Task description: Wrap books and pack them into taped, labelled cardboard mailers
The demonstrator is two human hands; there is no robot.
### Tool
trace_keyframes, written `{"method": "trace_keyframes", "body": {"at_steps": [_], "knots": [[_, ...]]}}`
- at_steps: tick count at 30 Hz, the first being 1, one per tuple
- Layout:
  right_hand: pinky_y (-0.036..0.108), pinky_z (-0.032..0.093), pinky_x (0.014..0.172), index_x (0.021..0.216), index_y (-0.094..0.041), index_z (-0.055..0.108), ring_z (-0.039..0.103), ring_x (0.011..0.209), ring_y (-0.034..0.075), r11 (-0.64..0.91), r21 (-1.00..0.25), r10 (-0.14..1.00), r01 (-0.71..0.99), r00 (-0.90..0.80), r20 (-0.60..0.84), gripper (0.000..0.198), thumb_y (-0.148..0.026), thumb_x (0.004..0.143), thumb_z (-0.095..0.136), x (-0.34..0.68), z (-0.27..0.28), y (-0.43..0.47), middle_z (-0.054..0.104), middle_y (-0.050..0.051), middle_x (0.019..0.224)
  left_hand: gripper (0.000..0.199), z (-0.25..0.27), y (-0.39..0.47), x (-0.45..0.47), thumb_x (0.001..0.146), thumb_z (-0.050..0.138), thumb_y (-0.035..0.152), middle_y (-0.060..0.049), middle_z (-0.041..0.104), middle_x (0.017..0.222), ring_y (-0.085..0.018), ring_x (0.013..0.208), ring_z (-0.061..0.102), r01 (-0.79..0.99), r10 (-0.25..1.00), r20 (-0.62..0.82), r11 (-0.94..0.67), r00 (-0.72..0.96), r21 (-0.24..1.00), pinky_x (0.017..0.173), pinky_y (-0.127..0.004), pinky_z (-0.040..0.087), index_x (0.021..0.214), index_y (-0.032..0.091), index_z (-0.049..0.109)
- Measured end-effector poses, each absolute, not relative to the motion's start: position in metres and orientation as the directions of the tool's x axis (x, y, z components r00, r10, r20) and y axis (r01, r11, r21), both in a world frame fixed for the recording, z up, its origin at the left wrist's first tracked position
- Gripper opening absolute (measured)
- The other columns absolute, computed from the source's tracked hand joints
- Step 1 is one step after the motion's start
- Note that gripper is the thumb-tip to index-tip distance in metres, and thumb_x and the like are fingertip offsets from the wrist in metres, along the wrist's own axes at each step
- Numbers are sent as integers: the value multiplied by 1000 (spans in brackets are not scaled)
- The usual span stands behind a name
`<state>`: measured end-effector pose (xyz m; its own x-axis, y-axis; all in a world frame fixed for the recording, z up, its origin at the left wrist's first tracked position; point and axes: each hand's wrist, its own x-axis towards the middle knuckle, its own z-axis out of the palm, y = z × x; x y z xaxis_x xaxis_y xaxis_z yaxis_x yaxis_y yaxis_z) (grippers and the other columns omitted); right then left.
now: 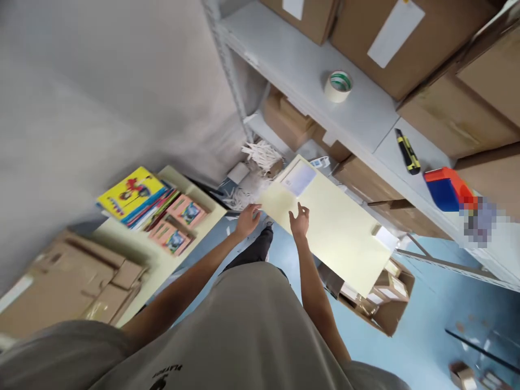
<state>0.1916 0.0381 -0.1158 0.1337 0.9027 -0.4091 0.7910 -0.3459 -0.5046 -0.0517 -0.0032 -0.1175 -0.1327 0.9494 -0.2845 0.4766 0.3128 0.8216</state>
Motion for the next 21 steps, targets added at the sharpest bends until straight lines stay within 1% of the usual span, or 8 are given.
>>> {"method": "trace_keyframes", "body": {"at_steps": [2,4,6,8,12,14,19,21], "knots": [[50,64,117,172,-13,65,77,133,36,-297,-596,929,746,80,-362,68,-38,109,66,182,-122,-8,59,28,170,29,-107,-69,-74,104,64,17,-16,85,129,-35,126,83,432,941,-265,332,-209,839,122,-56,63,127,22,80],[53,65,116,165,-12,71,79,127,35,-226,-664,947,713,2,-320,65,-39,106,68,163,-128,-47,65,28,163,31,-96,-128,-92,104,62,19,-13,88,125,-33,122,85,420,928,-243,347,-281,839,120,-55,65,128,24,81],[54,65,116,159,-11,75,79,121,34,-138,-703,953,698,-99,-285,61,-39,104,70,137,-128,-77,70,27,155,34,-82,-177,-108,104,62,21,-11,90,124,-32,120,86,405,906,-214,361,-364,840,120,-55,66,131,24,82],[53,65,116,154,-10,77,80,117,32,-37,-732,941,681,-222,-254,58,-39,105,71,107,-123,-102,74,26,150,32,-69,-219,-121,103,64,24,-11,91,122,-31,118,86,369,872,-183,371,-454,852,120,-55,66,130,24,83],[50,66,114,148,-13,81,80,115,30,151,-774,870,615,-454,-192,50,-41,109,69,48,-103,-142,79,23,144,25,-50,-281,-148,102,73,32,-13,92,119,-33,113,87,269,777,-168,399,-606,876,116,-53,67,121,23,87],[49,66,114,146,-14,82,81,115,30,223,-785,824,578,-542,-165,47,-40,109,69,20,-93,-159,81,22,143,24,-47,-307,-166,101,76,34,-13,92,116,-33,110,87,225,729,-175,416,-662,881,114,-52,67,118,23,88],[45,67,113,144,-16,84,84,113,29,302,-800,710,518,-683,-174,43,-35,108,72,-52,-78,-207,85,19,140,24,-57,-371,-222,102,74,40,-12,91,107,-32,107,87,120,618,-190,424,-763,898,114,-49,64,111,22,88],[44,67,112,143,-15,83,85,115,28,315,-803,667,506,-720,-192,41,-33,108,72,-86,-77,-228,86,19,139,25,-64,-400,-250,103,72,42,-13,91,110,-32,111,86,73,551,-197,429,-811,901,115,-48,63,108,22,87]]}}
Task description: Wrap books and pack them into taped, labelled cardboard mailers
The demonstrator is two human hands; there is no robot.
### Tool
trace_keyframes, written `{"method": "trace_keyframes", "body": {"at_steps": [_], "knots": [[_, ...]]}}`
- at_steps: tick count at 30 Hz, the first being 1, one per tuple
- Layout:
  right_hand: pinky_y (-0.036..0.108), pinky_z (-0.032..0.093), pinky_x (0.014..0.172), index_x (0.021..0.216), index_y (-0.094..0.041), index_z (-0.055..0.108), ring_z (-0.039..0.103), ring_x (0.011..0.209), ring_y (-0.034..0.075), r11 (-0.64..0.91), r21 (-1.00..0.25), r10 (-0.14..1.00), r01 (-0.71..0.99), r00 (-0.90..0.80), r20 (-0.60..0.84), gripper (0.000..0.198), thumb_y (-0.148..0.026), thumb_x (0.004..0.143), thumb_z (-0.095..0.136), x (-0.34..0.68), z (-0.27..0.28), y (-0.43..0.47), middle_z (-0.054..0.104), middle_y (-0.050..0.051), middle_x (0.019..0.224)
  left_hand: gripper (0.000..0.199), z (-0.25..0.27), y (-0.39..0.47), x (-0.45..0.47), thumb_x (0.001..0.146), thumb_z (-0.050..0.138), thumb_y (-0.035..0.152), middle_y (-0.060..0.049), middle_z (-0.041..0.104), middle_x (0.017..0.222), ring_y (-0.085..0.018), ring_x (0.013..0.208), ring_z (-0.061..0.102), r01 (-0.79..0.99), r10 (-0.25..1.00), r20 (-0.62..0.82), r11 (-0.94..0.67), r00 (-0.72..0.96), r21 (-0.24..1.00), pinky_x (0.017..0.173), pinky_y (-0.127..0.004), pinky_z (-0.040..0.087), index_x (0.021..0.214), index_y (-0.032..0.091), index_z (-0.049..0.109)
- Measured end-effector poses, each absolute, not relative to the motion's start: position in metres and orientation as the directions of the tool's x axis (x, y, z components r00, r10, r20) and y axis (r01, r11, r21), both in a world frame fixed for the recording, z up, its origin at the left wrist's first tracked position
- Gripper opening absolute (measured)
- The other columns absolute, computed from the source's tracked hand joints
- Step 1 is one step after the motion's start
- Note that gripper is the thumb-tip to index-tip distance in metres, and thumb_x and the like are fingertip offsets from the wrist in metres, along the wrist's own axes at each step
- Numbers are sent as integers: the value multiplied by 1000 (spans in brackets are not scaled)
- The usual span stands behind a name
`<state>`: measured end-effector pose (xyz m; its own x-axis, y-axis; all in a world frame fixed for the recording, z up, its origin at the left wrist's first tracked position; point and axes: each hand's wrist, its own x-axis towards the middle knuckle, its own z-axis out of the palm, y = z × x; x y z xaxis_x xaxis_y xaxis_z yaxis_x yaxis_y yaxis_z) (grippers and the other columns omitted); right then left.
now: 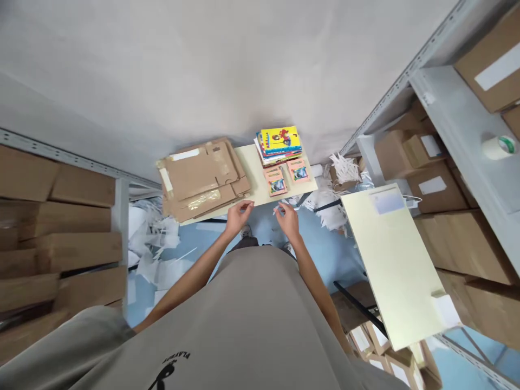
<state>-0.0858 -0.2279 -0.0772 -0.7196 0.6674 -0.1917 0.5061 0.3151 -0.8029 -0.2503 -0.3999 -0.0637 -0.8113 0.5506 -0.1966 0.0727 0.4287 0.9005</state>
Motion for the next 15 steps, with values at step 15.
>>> {"method": "trace_keyframes", "body": {"at_steps": [15], "knots": [[41,54,133,151,-6,78,77,151,30,411,-636,582,652,-725,-367,50,-17,102,78,-382,-96,-295,80,24,157,34,-108,-590,-511,89,77,23,-27,79,136,-44,150,70,-185,100,-347,694,-932,696,128,-55,53,122,15,71]]}}
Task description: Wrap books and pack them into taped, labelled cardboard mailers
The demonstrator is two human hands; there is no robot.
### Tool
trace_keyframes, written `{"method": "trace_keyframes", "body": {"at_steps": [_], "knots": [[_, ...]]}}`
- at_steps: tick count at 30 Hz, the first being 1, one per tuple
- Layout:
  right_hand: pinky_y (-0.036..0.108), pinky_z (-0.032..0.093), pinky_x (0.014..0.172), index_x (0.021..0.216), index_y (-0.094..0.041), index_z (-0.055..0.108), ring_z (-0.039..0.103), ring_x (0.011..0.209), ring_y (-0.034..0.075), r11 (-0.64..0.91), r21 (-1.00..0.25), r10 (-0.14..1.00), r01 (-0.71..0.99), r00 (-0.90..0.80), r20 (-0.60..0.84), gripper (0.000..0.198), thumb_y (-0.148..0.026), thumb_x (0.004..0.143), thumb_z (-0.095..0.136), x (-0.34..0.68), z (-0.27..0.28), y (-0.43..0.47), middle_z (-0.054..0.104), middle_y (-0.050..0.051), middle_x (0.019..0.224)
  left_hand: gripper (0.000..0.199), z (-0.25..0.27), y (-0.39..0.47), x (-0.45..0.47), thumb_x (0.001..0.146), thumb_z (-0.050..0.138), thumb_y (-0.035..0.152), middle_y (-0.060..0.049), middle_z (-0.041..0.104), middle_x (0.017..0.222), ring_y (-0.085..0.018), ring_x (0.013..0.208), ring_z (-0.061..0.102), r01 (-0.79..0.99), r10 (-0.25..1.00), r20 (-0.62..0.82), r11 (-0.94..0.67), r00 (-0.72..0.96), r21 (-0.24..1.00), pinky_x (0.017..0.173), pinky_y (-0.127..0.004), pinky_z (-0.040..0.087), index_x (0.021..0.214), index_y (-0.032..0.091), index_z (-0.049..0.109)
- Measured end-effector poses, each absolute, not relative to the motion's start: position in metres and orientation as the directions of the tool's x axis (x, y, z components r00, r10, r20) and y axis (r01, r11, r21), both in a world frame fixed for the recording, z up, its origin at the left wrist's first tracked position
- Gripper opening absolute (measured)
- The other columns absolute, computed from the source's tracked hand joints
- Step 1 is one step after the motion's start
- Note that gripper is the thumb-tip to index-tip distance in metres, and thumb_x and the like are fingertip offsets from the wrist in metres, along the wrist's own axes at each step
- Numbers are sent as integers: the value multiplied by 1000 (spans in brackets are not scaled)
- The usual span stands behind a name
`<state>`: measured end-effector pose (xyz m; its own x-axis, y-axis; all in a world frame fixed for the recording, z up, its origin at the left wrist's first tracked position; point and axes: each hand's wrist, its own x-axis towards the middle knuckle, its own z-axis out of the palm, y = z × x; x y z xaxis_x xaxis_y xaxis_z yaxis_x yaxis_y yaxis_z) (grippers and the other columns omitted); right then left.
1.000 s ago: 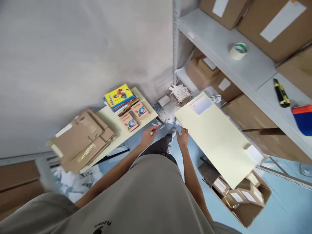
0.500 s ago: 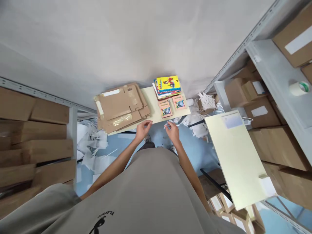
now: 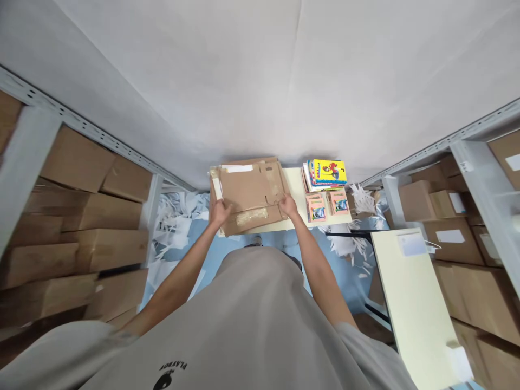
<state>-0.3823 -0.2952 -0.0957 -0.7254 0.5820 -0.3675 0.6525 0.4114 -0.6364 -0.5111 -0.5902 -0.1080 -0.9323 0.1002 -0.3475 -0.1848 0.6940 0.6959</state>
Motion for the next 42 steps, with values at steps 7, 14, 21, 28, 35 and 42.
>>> {"method": "trace_keyframes", "body": {"at_steps": [7,14,21,28,35,42], "knots": [[44,65,119,132,-11,83,86,133,35,335,-613,675,716,-636,-374,38,-24,96,78,-401,-106,-301,89,21,136,26,-124,-604,-527,84,82,36,-11,79,96,-37,122,77,-280,111,-396,537,-912,796,106,-44,59,99,26,65],[51,67,113,94,-22,81,87,116,39,246,-696,708,674,-615,-347,31,-52,89,88,-386,-110,-291,91,16,108,43,-130,-614,-542,78,87,55,-6,78,94,-28,100,79,-433,205,-493,279,-845,857,98,-41,63,97,26,61],[53,61,123,127,-23,80,78,136,36,122,-870,766,479,-602,-224,77,-85,81,87,-371,-94,-279,86,18,139,76,-100,-621,-543,57,110,65,-8,85,104,-31,104,82,-533,501,-459,-6,-734,846,97,-43,66,107,23,72],[52,67,114,118,-27,79,85,122,35,-216,-970,807,113,-539,-243,63,-70,76,101,-281,-43,-254,92,10,126,81,-59,-561,-539,64,111,65,-13,88,124,-33,116,82,-393,728,-330,90,-601,915,106,-45,66,125,21,79],[44,69,98,104,-30,76,85,105,29,-293,-955,946,-45,-160,-283,59,-66,66,105,-122,-45,-245,91,3,109,69,-46,-424,-458,79,97,71,-14,88,129,-35,116,80,-148,861,-241,194,-448,970,102,-45,65,120,18,83],[44,67,95,102,-32,72,83,100,28,-254,-953,957,-165,98,-273,61,-70,69,105,56,-60,-233,89,2,105,68,-49,-299,-319,82,95,68,-14,89,129,-37,127,80,-70,968,-206,198,-145,978,114,-49,64,127,19,79]]}}
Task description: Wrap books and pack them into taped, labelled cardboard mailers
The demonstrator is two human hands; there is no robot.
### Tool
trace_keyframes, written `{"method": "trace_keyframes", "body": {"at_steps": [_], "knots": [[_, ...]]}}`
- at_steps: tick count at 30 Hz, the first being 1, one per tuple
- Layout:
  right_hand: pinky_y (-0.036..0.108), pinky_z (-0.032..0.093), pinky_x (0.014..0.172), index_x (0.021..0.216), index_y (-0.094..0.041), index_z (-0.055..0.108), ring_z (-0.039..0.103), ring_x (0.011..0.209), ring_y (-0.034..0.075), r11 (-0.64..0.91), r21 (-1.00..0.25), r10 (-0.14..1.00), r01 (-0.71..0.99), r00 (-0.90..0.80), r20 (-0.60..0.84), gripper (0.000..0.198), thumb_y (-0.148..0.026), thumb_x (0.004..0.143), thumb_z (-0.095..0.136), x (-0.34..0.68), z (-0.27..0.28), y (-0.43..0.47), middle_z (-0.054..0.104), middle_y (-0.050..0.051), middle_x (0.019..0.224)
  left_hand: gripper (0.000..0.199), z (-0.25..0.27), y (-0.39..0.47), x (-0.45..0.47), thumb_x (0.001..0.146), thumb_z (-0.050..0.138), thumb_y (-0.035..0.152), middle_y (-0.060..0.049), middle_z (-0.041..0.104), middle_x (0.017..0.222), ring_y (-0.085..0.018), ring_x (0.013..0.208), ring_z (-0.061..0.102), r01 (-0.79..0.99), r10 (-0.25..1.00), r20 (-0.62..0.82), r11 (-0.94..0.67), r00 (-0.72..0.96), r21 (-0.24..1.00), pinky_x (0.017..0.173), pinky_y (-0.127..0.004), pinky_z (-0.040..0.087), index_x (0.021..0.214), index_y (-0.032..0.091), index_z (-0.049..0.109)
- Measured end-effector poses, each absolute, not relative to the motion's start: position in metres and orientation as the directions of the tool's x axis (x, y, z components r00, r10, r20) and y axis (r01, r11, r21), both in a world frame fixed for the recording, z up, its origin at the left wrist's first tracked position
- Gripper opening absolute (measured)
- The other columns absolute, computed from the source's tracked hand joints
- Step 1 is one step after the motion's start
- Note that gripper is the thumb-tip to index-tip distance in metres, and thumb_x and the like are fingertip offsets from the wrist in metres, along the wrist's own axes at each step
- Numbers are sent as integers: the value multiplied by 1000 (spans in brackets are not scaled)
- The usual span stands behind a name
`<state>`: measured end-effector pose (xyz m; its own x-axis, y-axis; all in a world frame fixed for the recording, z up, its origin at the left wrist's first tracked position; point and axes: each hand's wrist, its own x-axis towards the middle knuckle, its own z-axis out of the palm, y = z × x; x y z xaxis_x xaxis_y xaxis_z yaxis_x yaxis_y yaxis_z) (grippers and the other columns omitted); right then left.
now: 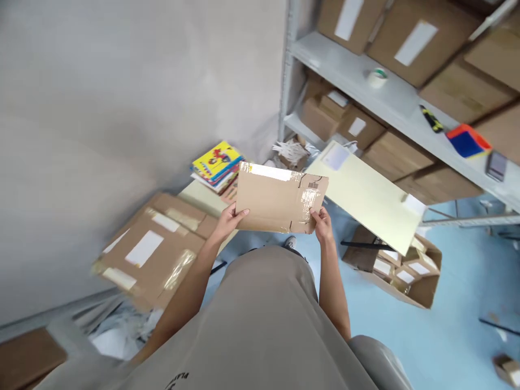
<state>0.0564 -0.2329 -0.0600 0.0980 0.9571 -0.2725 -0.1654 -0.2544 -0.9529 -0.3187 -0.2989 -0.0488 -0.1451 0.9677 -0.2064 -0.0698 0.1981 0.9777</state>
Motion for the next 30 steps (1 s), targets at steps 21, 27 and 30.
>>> {"method": "trace_keyframes", "body": {"at_steps": [21,27,30], "knots": [[44,61,115,108,-31,76,75,116,29,-197,-978,802,-63,564,-198,54,-76,84,94,345,-63,-192,83,4,112,55,-84,-12,15,83,89,55,-14,84,129,-35,134,79,127,950,-207,181,235,975,119,-49,62,121,24,65],[53,54,130,125,-32,73,70,139,32,-333,-943,732,-4,629,-261,54,-70,89,89,379,-63,-154,80,10,138,45,-95,50,76,87,87,53,-13,85,125,-37,141,76,151,904,-279,242,325,958,130,-55,58,118,24,72],[52,56,131,141,-34,69,67,146,32,-334,-942,731,-17,626,-271,65,-67,88,89,393,-69,-134,75,11,149,48,-96,75,93,87,86,49,-15,84,135,-36,146,74,103,884,-236,213,403,972,135,-55,53,126,23,74]]}}
